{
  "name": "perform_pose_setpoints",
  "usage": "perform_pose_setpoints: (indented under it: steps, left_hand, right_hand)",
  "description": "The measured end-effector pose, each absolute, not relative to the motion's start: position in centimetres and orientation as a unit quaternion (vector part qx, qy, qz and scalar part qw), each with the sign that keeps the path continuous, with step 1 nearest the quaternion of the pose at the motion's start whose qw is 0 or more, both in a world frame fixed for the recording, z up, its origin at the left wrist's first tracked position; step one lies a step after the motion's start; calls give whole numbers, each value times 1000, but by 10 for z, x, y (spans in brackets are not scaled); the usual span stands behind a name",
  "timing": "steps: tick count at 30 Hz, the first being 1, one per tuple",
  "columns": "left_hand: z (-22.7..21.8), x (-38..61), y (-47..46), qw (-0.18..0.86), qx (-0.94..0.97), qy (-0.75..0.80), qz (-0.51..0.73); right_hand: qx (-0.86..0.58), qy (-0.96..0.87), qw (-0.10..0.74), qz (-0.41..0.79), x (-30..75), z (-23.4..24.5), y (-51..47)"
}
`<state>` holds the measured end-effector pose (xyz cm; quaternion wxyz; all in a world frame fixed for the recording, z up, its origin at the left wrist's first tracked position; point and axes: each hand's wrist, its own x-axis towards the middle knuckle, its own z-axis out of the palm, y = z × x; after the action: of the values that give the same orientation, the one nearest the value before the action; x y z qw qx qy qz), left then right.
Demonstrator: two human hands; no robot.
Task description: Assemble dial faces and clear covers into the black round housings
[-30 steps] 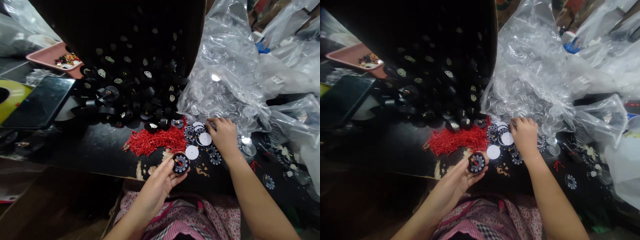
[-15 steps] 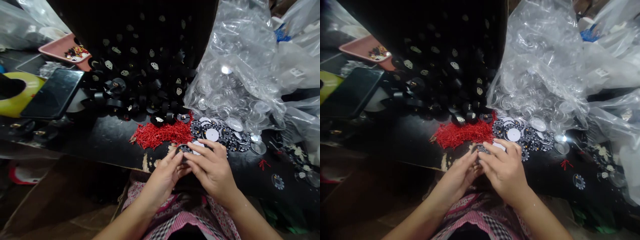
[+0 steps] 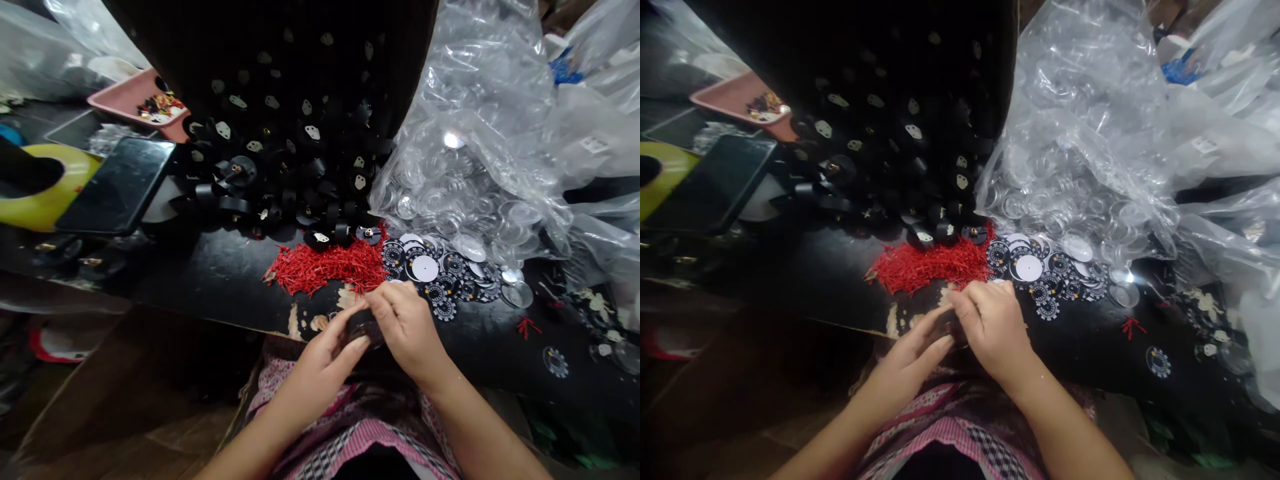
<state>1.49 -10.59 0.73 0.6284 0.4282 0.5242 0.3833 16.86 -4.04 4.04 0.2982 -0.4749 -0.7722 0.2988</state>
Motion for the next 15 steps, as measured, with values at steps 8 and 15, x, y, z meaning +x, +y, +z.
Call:
perform_pose_setpoints:
  steps: [8,15]
  left_hand:
    - [-16,-99,-167,147,543,766,310]
    - [3,-54,-19,110,636,681,344]
  right_hand:
    - [-469,-724,261,434,175,50,-38]
    - [-409,-749,214,475,163,54,-43]
